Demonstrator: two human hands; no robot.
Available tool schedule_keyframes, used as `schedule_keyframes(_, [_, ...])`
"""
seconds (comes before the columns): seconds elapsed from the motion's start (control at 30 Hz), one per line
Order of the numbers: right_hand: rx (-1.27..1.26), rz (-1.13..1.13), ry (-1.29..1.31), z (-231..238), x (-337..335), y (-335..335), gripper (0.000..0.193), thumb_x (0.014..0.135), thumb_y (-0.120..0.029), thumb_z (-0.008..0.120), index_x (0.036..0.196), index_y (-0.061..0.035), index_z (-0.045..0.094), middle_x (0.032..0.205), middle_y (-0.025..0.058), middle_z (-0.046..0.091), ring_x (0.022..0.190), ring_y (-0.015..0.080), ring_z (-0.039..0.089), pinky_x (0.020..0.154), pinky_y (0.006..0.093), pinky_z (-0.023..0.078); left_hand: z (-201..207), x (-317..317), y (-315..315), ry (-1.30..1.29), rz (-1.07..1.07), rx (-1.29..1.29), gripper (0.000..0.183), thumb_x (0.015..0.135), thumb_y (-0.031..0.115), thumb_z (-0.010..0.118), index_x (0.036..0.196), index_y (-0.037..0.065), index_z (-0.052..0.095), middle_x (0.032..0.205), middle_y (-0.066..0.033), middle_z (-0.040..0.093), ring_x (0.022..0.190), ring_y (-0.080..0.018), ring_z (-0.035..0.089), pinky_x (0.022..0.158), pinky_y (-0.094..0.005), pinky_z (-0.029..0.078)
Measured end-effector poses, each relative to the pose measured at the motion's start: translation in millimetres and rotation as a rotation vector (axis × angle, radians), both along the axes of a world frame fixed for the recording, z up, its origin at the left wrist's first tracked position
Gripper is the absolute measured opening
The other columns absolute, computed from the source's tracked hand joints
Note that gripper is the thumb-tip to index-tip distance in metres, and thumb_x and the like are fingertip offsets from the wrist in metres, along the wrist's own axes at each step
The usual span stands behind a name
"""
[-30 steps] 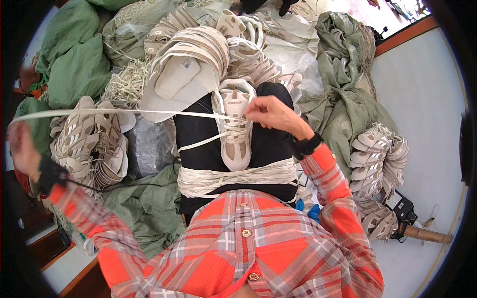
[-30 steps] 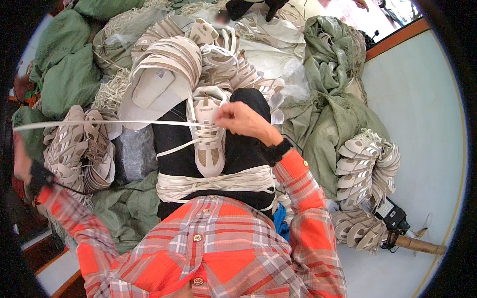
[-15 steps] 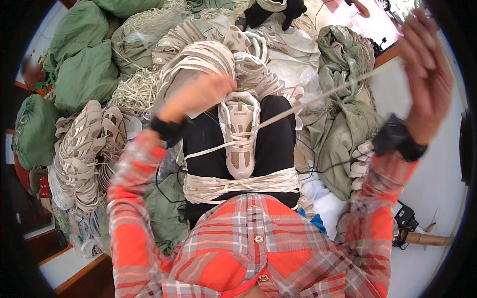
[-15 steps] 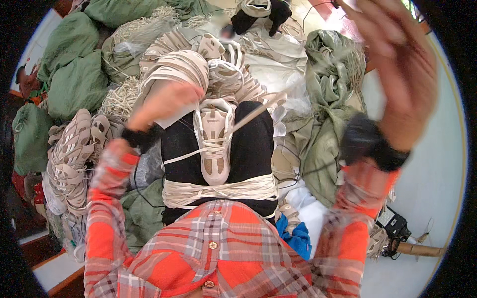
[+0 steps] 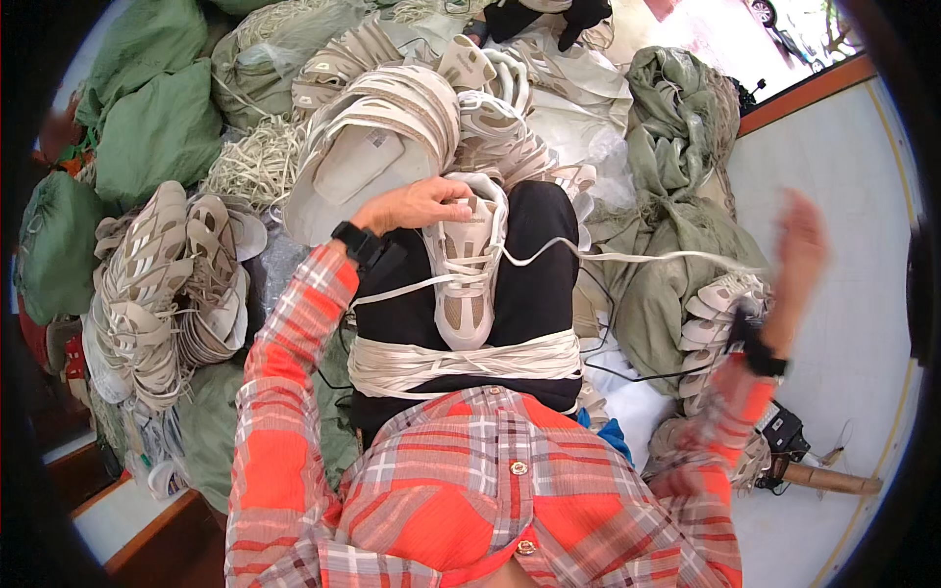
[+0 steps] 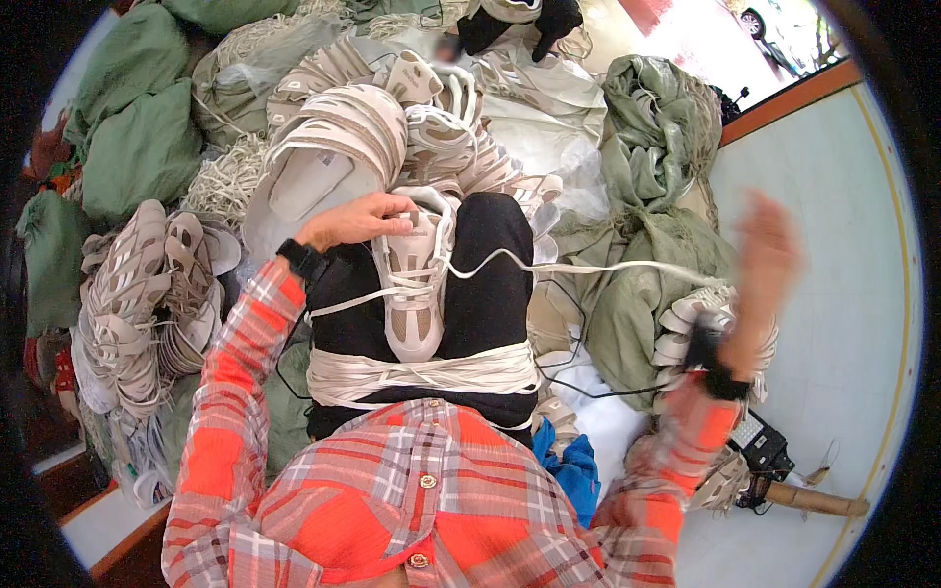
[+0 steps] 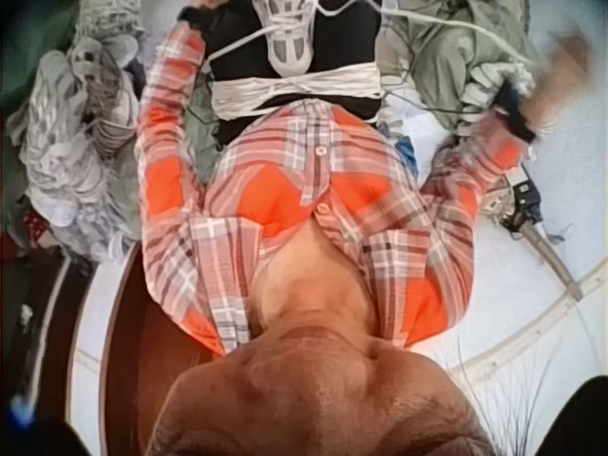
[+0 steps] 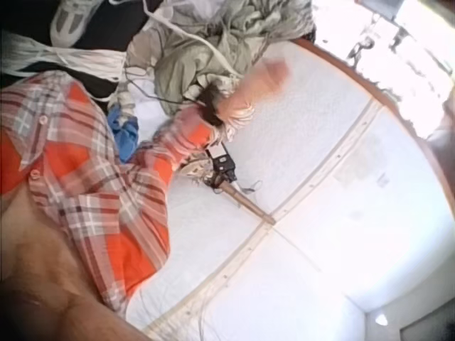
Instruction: Thread laces through the eyelets of a shoe upper.
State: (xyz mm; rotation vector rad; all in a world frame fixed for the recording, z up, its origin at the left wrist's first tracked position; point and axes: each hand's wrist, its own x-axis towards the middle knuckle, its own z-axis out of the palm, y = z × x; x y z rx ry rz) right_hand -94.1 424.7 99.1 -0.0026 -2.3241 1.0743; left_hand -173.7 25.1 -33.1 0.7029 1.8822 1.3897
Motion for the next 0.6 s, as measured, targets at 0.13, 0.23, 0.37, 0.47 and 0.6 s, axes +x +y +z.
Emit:
schedule_keyframes(0.13, [0.054, 0.448, -0.432, -57.7, 19.0, -138.6, 0.015, 0.078, -0.006, 0.065, 0.092, -0.0038, 0.069, 0.079, 0.0068, 0.064, 0.068, 0.0133, 0.058, 0.060, 0.0282, 0.046, -0.7, -16.7, 4.0, -0.159, -0.156, -0.038, 0.029, 0.092, 0.025, 0.055, 0.108, 0.001, 0.058, 0.094, 0.0018, 0.058, 0.089, -0.0079, 0.049, 0.082, -0.0248, 0.040])
schedule_keyframes(0.23, [0.073, 0.543, -0.326, -101.8, 17.5, -186.2, 0.007, 0.079, -0.006, 0.062, 0.084, -0.0007, 0.064, 0.075, 0.0141, 0.057, 0.069, 0.0307, 0.059, 0.062, 0.0365, 0.046, 3.8, -14.4, 6.3, -0.166, -0.170, -0.015, 0.028, 0.091, 0.026, 0.057, 0.106, 0.002, 0.059, 0.093, 0.0030, 0.058, 0.088, -0.0065, 0.048, 0.081, -0.0240, 0.040])
schedule_keyframes(0.37, [0.261, 0.530, -0.344, -113.6, 23.9, -189.9, 0.004, 0.079, -0.003, 0.056, 0.080, 0.0010, 0.058, 0.077, 0.0153, 0.051, 0.074, 0.0328, 0.054, 0.065, 0.0409, 0.044, 5.5, -13.6, 10.9, -0.206, -0.167, -0.017, 0.027, 0.090, 0.023, 0.059, 0.106, 0.002, 0.060, 0.092, 0.0038, 0.058, 0.087, -0.0057, 0.049, 0.080, -0.0243, 0.040])
schedule_keyframes(0.47, [0.382, 0.534, -0.278, -111.0, 24.0, -194.8, 0.003, 0.078, -0.001, 0.055, 0.079, 0.0010, 0.055, 0.077, 0.0154, 0.049, 0.077, 0.0330, 0.052, 0.067, 0.0411, 0.043, -1.4, -11.4, 10.6, -0.274, -0.119, 0.058, 0.025, 0.089, 0.022, 0.059, 0.104, 0.002, 0.061, 0.092, 0.0043, 0.059, 0.085, -0.0050, 0.049, 0.080, -0.0235, 0.041])
schedule_keyframes(0.6, [0.465, 0.566, -0.323, -106.9, 24.0, -195.1, 0.019, 0.064, 0.003, 0.054, 0.083, 0.0000, 0.053, 0.083, 0.0150, 0.050, 0.083, 0.0328, 0.052, 0.072, 0.0412, 0.045, -4.3, -12.4, 9.6, -0.296, -0.118, 0.085, 0.024, 0.089, 0.022, 0.059, 0.104, 0.003, 0.061, 0.092, 0.0046, 0.059, 0.085, -0.0043, 0.050, 0.080, -0.0226, 0.041])
